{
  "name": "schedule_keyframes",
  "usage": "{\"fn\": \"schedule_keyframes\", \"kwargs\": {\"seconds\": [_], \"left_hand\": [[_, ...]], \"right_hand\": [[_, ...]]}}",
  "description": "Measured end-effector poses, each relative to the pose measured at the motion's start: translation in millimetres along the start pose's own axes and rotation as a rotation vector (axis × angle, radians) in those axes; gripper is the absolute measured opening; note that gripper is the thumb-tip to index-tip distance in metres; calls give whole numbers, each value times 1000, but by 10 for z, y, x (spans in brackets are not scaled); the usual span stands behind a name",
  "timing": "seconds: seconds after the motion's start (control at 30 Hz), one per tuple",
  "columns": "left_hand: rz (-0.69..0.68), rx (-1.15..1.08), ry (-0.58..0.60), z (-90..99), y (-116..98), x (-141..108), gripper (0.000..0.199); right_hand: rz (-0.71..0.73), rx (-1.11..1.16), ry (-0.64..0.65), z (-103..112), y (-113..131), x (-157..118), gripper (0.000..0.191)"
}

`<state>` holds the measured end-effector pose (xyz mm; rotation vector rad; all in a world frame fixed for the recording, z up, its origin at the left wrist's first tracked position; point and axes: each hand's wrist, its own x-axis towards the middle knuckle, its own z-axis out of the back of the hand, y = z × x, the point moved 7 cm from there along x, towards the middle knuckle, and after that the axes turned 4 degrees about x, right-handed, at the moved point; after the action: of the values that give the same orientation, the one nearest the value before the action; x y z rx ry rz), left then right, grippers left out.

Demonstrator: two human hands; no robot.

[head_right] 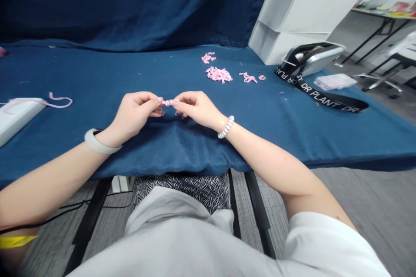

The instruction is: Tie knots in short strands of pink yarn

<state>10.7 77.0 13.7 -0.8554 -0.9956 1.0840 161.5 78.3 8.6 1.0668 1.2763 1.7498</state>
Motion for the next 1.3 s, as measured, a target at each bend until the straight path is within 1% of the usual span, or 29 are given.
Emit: {"fn": "schedule_keyframes", "kwargs": {"seconds": [0.13,0.23,0.3,0.37,0.47,0.7,0.87,0.97,1.13,1.3], "left_hand": [[13,-12,33,-27,1,-13,22],[12,-19,99,-79,-15,-31,27],[-27,-4,149,-124,-47,-44,31],[-81,14,171,-151,-77,-52,32],[-124,51,152,-150,-77,-48,30],[-106,47,113,-91,-25,-20,27],[-180,143,85,-50,-96,-46,27],[-217,154,84,-50,-150,-74,26],[-243,167,68,-51,-193,-97,26],[-239,172,53,-47,-175,-81,29]], "right_hand": [[3,-16,-35,23,4,7,46],[15,-10,-41,22,3,11,47],[20,-2,-44,17,2,10,47],[21,8,-46,9,1,8,46],[9,14,-40,-11,-5,3,46],[-6,34,-25,-35,-10,1,51],[-24,58,2,-60,-78,15,56],[-22,80,34,-98,-73,6,57],[18,64,53,-137,26,-36,51],[61,16,49,-148,54,-54,47]]}}
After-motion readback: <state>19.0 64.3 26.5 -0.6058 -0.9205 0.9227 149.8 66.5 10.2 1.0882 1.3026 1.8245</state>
